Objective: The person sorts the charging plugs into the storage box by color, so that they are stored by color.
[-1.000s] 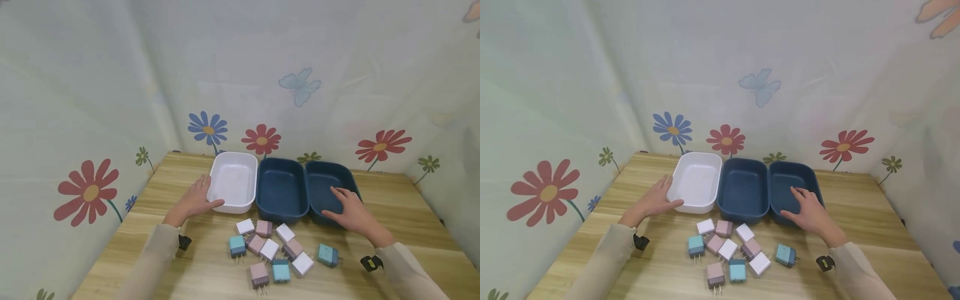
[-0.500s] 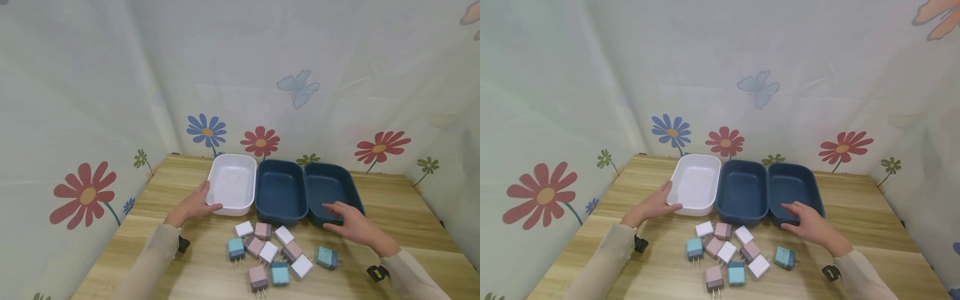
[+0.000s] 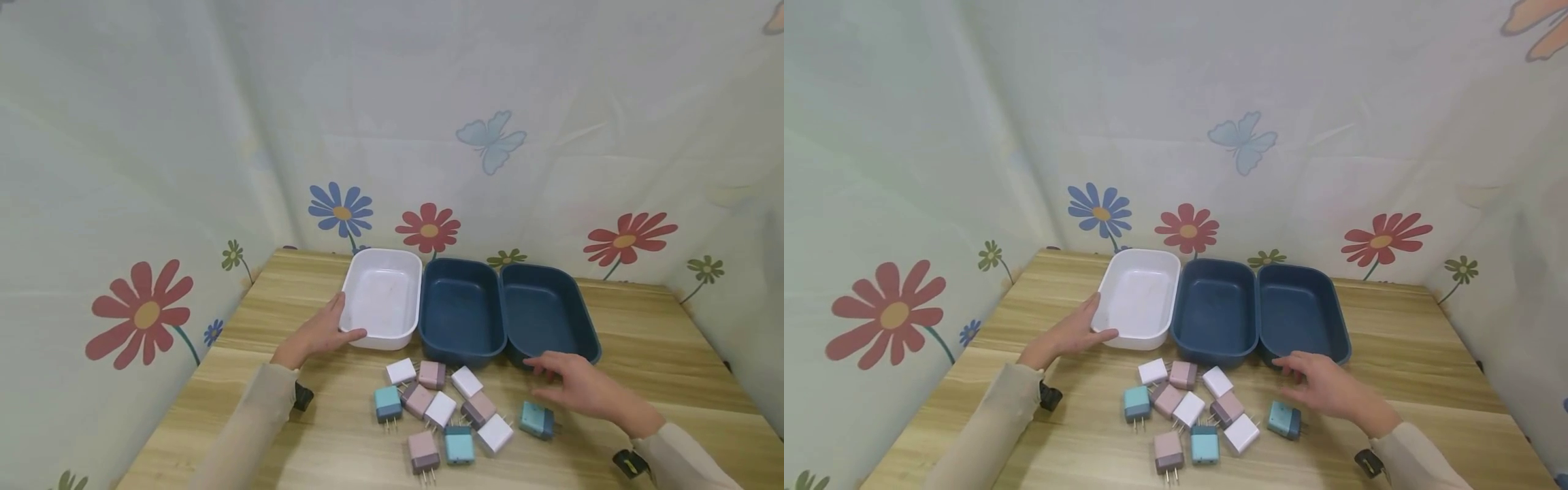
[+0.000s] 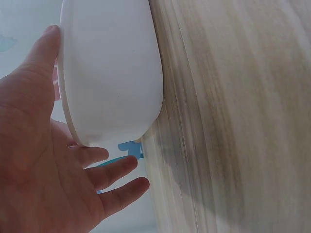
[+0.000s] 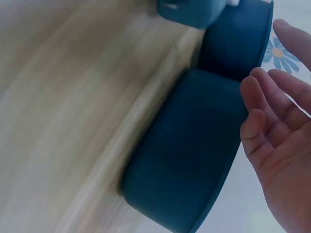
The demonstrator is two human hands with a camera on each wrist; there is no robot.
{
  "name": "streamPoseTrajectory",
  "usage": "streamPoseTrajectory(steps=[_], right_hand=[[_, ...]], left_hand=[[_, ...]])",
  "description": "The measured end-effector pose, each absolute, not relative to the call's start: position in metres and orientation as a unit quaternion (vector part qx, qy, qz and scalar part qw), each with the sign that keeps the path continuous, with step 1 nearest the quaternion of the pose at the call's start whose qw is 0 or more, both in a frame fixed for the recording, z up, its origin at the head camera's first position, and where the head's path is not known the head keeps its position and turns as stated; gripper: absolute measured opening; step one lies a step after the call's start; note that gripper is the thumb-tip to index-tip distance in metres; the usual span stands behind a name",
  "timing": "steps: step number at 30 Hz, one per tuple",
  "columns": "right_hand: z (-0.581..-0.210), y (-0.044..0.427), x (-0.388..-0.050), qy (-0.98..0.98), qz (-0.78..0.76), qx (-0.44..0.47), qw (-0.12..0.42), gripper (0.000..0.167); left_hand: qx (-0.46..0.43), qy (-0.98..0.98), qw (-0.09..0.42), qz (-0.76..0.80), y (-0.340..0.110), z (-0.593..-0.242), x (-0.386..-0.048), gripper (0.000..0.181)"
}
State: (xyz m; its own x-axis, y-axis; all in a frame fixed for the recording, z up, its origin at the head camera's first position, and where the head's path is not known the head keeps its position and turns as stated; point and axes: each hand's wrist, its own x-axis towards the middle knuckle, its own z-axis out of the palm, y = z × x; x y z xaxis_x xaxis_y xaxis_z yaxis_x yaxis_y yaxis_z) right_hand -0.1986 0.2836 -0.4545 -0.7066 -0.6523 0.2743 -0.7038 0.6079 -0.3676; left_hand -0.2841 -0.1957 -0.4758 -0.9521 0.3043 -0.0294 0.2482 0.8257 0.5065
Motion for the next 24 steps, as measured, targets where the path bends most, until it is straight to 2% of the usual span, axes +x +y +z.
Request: streamPoseTrajectory(steps=[5, 11, 24], right_hand=[[-0.462, 0.283, -0.193, -0.896, 0.212, 0.389, 0.016, 0.042], [-0.47, 0.282, -0.189, -0.901, 0.186, 0.392, -0.025, 0.052], [-0.483, 0.282, -0.182, -0.901, 0.174, 0.397, -0.01, 0.048]], left_hand=[[0.141, 0.956, 0.064, 0.251, -0.195, -0.473, -0.283, 0.11], [0.137, 0.955, 0.075, 0.251, -0.193, -0.468, -0.281, 0.109], [0.14, 0.953, 0.078, 0.255, -0.193, -0.466, -0.28, 0.109]])
